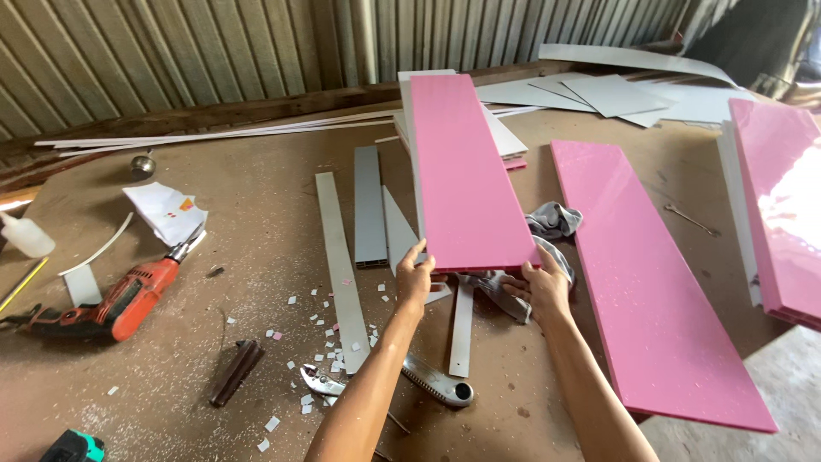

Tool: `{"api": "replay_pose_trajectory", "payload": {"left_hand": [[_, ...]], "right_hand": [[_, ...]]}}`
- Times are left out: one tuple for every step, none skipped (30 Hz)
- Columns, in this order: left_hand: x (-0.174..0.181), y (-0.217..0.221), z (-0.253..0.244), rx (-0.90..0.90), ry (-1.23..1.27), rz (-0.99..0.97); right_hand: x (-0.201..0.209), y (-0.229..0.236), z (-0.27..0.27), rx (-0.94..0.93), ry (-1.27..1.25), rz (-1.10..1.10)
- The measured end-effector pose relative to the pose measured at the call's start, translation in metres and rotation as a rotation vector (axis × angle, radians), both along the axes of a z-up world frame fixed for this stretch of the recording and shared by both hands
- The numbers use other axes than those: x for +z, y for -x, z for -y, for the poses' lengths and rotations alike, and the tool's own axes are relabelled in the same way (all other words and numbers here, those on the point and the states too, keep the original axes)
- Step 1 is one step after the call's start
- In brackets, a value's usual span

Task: The person uses a utility knife to score and snap a pink plastic sheet into smaller pieces. They repeatedly score the edge of the sheet and then break off sections, stacking the cut pieces on the workbench.

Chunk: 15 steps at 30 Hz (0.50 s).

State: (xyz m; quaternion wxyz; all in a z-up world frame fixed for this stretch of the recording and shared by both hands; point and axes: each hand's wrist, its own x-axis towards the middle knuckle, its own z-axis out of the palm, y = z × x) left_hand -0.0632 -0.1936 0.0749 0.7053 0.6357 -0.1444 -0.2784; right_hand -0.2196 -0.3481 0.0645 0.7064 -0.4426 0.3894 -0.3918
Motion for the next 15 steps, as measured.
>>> {"api": "replay_pose_trajectory", "payload": {"left_hand": [[0.001, 0.002, 0.002, -0.008, -0.004, 0.001], [0.002, 0.004, 0.002, 0.016, -0.003, 0.0], [0.004, 0.005, 0.002, 0.041, -0.002, -0.002], [0.0, 0.003, 0.005, 0.046, 0.0, 0.001], [-0.005, 0.001, 0.008, 0.046, -0.001, 0.012], [-0.009, -0.002, 0.011, 0.047, -0.003, 0.023], [-0.01, -0.005, 0.01, 0.052, -0.003, 0.025], [-0.012, -0.006, 0.009, 0.033, -0.013, 0.028], [-0.014, -0.008, 0.007, 0.013, -0.023, 0.031], [-0.011, -0.009, 0.006, 0.015, -0.023, 0.029], [-0.007, -0.009, 0.005, 0.012, -0.085, 0.051], [-0.004, -0.007, 0.006, 0.004, -0.146, 0.072], [0.0, -0.005, 0.002, -0.001, -0.146, 0.068], [0.006, -0.002, 0.0, -0.016, -0.217, 0.106], [0.012, 0.001, -0.002, -0.031, -0.286, 0.145]], "right_hand": [[0.001, 0.003, -0.001, -0.008, -0.004, 0.001], [0.004, 0.003, -0.003, 0.007, 0.009, -0.031], [0.007, 0.004, -0.005, 0.021, 0.022, -0.063], [0.014, 0.012, -0.009, 0.026, 0.025, -0.06], [0.021, 0.019, -0.013, 0.036, 0.133, -0.226], [0.028, 0.026, -0.017, 0.046, 0.241, -0.392], [0.033, 0.038, -0.016, 0.051, 0.242, -0.389], [0.038, 0.051, -0.015, 0.062, 0.407, -0.64], [0.043, 0.063, -0.014, 0.072, 0.572, -0.887], [0.042, 0.084, 0.004, 0.074, 0.573, -0.888], [0.041, 0.105, 0.023, 0.09, 0.644, -1.076], [0.04, 0.13, 0.042, 0.103, 0.711, -1.267], [0.043, 0.15, 0.055, 0.102, 0.708, -1.271], [0.047, 0.173, 0.067, 0.077, 0.583, -1.418], [0.05, 0.197, 0.078, 0.048, 0.451, -1.557]]}}
